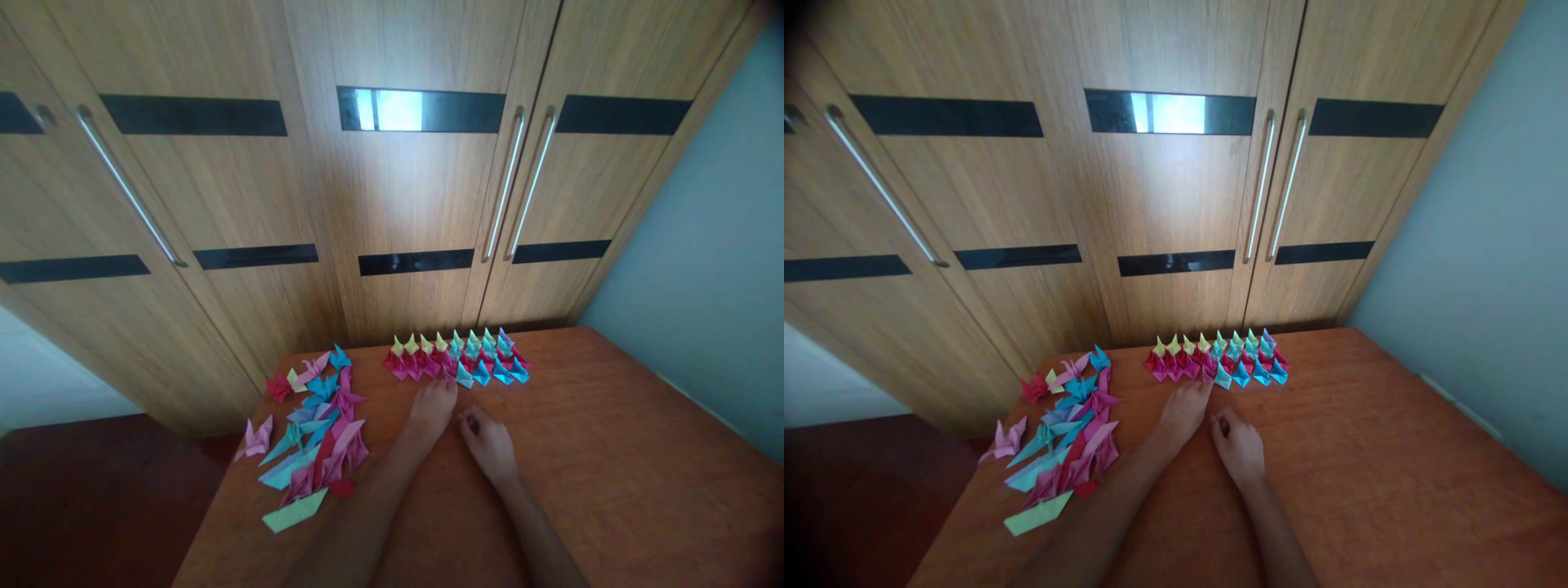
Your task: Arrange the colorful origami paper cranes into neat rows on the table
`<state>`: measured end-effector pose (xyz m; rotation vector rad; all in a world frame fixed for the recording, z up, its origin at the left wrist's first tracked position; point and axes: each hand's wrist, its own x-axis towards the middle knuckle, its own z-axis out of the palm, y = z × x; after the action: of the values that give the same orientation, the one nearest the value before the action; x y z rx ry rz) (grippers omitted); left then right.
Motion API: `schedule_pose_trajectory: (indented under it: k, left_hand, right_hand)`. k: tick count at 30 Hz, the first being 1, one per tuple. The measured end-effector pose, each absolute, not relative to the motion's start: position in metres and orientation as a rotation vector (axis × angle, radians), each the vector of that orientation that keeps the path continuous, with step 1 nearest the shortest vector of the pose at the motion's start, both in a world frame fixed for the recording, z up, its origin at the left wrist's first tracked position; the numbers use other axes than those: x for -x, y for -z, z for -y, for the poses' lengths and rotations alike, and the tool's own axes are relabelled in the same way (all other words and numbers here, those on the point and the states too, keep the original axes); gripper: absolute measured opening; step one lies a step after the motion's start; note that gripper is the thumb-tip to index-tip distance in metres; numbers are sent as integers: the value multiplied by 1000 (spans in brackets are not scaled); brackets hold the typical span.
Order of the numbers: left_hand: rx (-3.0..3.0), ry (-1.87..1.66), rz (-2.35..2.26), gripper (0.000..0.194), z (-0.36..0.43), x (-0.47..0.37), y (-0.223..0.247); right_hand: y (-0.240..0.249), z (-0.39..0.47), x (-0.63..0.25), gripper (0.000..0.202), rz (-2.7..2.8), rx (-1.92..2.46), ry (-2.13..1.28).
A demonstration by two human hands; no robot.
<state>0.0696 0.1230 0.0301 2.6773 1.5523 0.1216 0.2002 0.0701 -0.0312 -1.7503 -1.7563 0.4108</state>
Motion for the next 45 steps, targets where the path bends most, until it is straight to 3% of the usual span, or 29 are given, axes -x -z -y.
schedule_pose_trajectory:
  k: [32, 45]
  left_hand:
    - [-2565, -235, -1615, 25, -125, -72, -24]
    - [-2455, -450, -1829, 27, -34, 53, -47]
  right_hand:
    - [26, -69, -198, 23, 1766, 1767, -432]
    - [26, -66, -192, 30, 1797, 1697, -476]
